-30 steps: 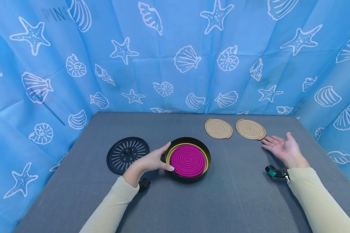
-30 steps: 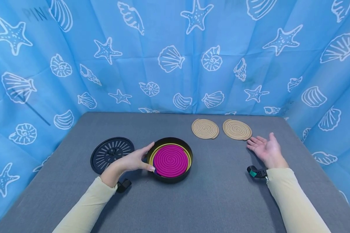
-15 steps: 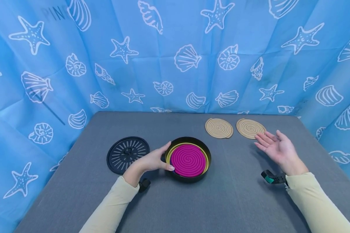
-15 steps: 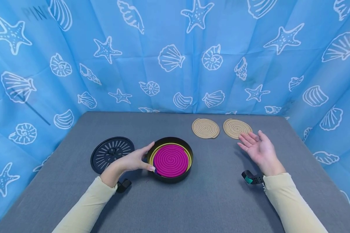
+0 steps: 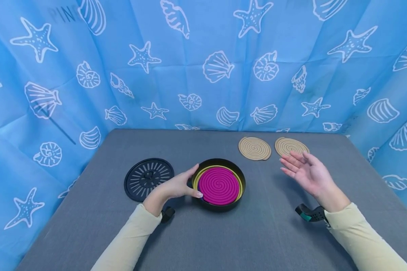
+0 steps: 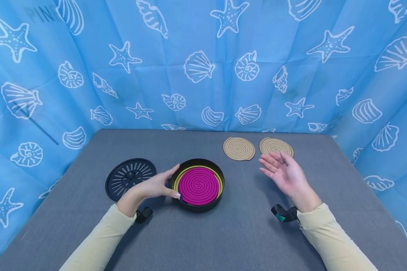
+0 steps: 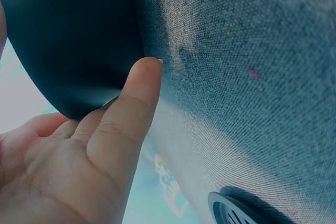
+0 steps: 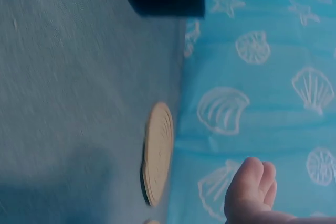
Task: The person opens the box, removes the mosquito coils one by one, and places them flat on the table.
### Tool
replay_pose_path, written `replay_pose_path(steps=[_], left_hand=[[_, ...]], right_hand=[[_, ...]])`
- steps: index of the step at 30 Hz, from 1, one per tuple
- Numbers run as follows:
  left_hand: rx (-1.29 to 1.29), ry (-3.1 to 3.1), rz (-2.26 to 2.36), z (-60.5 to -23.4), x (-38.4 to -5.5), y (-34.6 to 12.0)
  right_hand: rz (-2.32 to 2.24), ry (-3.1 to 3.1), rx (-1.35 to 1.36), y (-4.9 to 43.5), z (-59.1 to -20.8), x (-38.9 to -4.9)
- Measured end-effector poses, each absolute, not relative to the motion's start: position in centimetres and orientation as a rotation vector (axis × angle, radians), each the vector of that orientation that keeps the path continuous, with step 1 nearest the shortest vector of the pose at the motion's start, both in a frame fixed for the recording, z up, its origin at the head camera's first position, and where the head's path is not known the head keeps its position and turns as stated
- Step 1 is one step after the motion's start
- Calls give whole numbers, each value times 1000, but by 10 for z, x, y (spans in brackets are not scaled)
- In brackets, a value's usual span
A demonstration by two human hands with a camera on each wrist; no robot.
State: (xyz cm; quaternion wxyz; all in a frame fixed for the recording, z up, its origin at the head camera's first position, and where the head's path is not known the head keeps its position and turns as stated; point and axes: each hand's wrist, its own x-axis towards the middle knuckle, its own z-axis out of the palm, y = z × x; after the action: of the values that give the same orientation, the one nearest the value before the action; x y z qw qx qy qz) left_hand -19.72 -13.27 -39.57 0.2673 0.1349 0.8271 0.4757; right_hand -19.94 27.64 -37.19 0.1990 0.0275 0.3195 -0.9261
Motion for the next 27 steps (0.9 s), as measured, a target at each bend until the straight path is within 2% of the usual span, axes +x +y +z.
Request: replay_pose_path(steps=[17,27], left_hand=[[351,2237,1284,-395,-197,-132],[368,2248,1269,-395,-197,-131]], right_hand=[[-2405,1099,-203,225,-372,-188],[-2176,1399,-278,199,-366,-190]])
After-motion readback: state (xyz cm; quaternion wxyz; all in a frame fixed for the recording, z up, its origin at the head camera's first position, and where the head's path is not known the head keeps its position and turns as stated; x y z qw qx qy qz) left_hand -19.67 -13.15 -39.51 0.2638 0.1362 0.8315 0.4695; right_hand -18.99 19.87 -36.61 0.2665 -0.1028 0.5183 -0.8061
